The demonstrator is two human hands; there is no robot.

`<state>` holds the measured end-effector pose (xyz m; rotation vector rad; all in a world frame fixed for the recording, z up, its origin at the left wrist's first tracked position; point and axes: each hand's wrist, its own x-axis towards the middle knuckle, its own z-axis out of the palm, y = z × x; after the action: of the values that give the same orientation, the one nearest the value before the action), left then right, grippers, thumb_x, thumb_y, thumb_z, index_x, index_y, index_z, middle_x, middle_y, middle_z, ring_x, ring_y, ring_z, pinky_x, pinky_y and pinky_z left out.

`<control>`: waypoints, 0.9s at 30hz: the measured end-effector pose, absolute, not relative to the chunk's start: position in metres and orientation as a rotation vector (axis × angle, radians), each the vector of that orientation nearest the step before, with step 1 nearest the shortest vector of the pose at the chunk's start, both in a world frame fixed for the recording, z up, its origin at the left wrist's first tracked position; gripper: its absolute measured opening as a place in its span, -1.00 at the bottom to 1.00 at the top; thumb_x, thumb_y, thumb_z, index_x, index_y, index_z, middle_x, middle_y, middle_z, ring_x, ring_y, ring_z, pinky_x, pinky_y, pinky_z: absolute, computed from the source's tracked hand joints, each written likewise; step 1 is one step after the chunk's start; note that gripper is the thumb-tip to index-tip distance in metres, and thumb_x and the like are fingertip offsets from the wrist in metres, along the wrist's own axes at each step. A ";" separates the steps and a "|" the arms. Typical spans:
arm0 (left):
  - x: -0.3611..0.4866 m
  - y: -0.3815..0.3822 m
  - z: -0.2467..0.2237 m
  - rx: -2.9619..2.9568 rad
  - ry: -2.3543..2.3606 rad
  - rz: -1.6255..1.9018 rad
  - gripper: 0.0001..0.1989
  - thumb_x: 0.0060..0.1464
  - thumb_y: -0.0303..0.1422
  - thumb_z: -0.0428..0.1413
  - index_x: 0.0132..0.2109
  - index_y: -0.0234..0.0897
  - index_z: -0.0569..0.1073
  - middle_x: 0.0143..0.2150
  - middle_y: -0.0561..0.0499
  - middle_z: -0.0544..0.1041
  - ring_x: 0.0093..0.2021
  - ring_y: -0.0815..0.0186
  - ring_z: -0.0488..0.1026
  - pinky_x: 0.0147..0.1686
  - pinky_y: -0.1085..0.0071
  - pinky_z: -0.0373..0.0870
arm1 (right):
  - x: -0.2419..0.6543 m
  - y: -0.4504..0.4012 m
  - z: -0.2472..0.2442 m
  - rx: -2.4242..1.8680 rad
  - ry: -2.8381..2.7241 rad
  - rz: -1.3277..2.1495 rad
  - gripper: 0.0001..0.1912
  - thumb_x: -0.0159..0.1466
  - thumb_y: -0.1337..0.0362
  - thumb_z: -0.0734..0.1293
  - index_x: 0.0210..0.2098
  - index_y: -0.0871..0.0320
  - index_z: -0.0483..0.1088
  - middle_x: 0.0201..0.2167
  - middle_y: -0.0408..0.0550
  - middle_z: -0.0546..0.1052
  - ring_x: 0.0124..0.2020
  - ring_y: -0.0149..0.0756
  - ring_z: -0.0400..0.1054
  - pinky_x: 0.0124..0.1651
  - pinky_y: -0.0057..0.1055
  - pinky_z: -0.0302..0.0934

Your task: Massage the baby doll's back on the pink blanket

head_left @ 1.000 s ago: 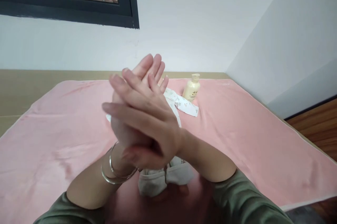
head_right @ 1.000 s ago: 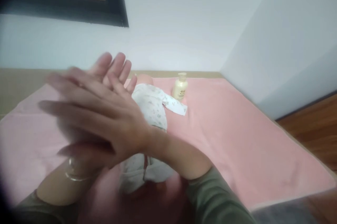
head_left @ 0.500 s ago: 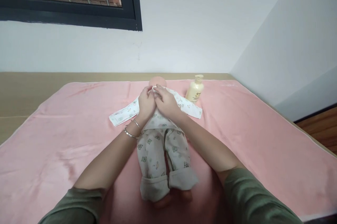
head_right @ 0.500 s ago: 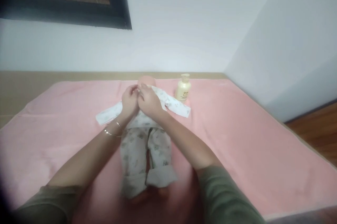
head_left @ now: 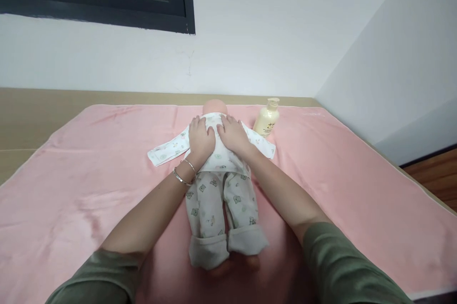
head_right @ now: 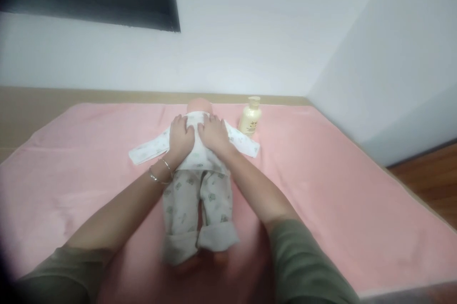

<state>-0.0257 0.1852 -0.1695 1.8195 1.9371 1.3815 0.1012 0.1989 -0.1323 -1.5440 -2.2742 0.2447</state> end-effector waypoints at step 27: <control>-0.034 0.183 -0.180 1.846 1.777 1.506 -0.51 0.21 -0.40 -0.14 0.16 -0.37 0.52 0.24 -0.24 0.54 0.31 0.05 0.42 0.42 0.01 0.24 | 0.109 0.209 -0.124 -1.370 -2.532 0.326 -0.37 0.50 0.10 0.04 0.50 0.12 0.06 0.56 0.07 -0.02 0.58 0.07 -0.20 0.53 0.16 -0.24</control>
<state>-0.0340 0.1832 -0.1799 1.8458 1.7767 1.5064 0.1094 0.2094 -0.1241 -1.3705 -2.5323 0.3260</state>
